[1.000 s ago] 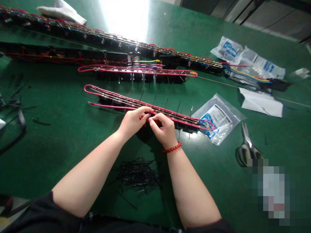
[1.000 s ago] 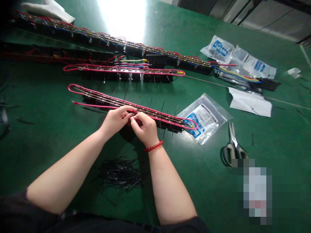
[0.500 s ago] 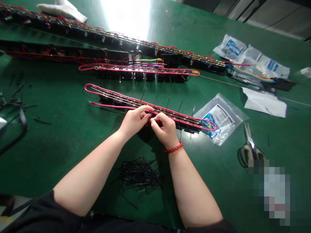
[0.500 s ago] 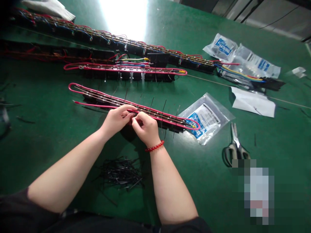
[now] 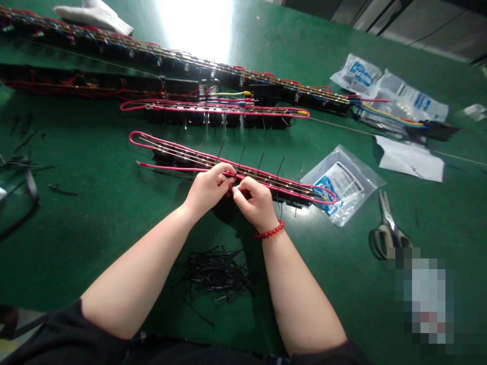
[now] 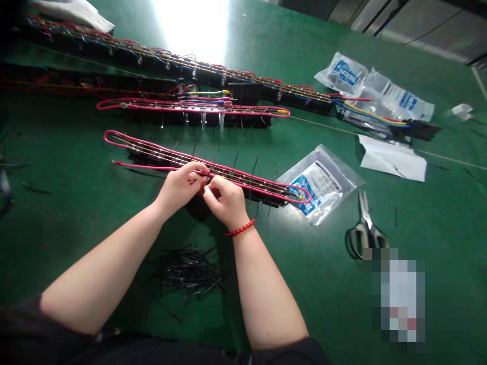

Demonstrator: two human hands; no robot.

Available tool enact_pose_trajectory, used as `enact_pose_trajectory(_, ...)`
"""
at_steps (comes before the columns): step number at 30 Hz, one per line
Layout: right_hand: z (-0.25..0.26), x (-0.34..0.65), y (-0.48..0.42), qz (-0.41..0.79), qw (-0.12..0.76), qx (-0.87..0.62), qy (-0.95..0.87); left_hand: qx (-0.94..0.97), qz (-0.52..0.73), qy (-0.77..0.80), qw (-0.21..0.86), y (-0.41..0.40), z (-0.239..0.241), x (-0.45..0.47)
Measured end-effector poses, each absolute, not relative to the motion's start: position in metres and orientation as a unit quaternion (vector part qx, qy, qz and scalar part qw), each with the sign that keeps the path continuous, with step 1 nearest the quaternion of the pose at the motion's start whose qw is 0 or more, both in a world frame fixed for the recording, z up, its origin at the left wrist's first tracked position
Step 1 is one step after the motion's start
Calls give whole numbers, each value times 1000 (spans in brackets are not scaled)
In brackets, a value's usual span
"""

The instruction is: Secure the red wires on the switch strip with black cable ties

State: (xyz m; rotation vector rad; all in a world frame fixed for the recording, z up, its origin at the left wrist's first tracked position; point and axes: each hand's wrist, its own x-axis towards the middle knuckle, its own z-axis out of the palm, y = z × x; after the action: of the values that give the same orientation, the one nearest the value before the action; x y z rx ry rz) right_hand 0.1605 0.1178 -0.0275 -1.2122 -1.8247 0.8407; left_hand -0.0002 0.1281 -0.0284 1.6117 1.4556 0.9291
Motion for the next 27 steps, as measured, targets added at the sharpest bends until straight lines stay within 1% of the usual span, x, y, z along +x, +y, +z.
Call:
enact_pose_trajectory(20,-27,159,117,325,386,-497,-706,645,386,554,358,130,-37,-2)
enact_pose_trajectory(24,-30,160,118,358,396,-500,-681,651,387,548,355,129,-38,-2)
enact_pose_trajectory(27,-31,161,116,389,410,-512,-647,675,406,510,345,123,-36,-3)
